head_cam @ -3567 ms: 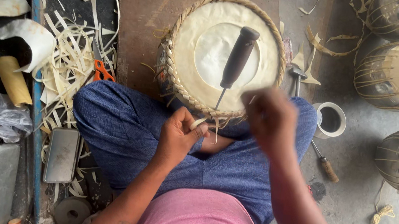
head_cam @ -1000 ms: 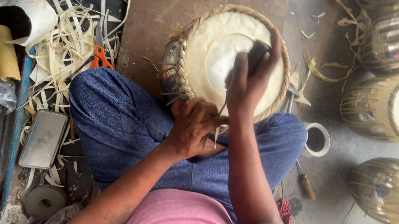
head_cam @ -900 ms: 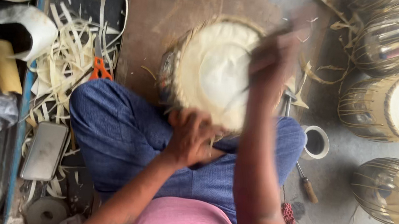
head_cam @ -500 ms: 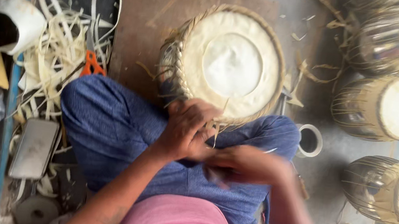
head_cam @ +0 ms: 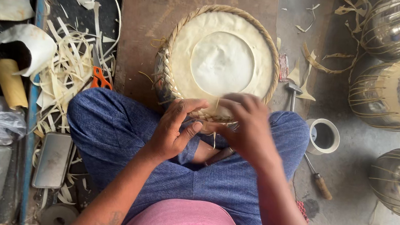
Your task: The person repairs a drum by using a tool to weave and tighten strips around the drum head while sitting on the floor.
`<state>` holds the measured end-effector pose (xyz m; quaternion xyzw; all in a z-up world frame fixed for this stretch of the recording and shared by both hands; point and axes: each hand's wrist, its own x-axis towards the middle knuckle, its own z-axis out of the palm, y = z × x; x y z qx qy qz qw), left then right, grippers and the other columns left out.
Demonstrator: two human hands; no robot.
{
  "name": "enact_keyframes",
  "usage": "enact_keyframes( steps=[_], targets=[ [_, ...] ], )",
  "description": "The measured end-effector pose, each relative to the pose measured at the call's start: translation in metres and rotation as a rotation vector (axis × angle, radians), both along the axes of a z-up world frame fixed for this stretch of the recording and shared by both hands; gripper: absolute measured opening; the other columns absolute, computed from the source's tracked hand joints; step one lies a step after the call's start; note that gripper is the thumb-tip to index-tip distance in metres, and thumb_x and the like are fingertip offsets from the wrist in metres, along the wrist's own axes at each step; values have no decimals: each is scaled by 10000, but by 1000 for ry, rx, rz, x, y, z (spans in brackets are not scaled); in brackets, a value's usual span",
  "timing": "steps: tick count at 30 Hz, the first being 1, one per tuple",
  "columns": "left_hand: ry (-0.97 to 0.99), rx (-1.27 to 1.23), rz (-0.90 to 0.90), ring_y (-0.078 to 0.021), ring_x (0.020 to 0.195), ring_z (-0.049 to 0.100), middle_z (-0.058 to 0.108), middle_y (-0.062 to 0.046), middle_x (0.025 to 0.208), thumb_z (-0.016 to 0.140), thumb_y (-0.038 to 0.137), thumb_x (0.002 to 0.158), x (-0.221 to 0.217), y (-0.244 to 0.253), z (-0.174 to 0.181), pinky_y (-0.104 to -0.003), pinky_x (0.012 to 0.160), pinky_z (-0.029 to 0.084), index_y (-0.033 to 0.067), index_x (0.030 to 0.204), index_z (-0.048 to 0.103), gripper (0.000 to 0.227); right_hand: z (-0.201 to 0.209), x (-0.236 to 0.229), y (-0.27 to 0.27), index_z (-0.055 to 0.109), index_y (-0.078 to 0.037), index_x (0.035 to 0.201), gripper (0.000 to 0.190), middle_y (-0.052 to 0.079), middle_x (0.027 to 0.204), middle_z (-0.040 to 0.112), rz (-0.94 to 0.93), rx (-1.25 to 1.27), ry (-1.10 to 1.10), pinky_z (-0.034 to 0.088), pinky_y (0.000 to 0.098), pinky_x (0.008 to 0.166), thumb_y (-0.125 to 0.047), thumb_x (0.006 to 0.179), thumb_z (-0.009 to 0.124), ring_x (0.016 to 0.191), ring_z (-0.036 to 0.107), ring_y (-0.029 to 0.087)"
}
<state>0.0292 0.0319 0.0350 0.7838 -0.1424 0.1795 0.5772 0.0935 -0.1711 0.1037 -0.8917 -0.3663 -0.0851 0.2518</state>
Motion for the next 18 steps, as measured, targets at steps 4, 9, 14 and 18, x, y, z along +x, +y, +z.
enact_keyframes(
  steps=[4,9,14,18],
  targets=[
    [-33,53,18,-309,1205,621,668,-108,1303,609,215,1056,3,-2,-1,-412,1072,471,54,1368,570,353,-41,6,8,675,-61,948,118,78,1004,709,-127,620,475,542,385,842,-128,895,756,960,666,247],
    [-18,82,15,-324,1214,633,680,-109,1305,603,182,1060,1,-6,-7,-429,1092,452,65,1355,571,319,-47,5,-10,676,-59,1048,174,83,1094,700,-128,732,702,516,345,930,-211,987,735,1046,644,206],
    [-14,47,-30,-286,1216,623,661,-106,1317,631,196,1044,2,0,8,-457,1094,443,69,1380,542,369,-10,16,-9,697,-52,1126,430,120,1211,665,133,197,253,478,401,964,-306,800,818,1139,591,287],
    [-162,560,198,-280,1149,581,645,-101,1198,739,212,877,2,-3,20,-464,971,370,105,1240,639,391,-20,11,6,742,-141,1049,204,21,1190,704,124,142,29,477,396,978,-227,868,777,1110,579,282]
  ],
)
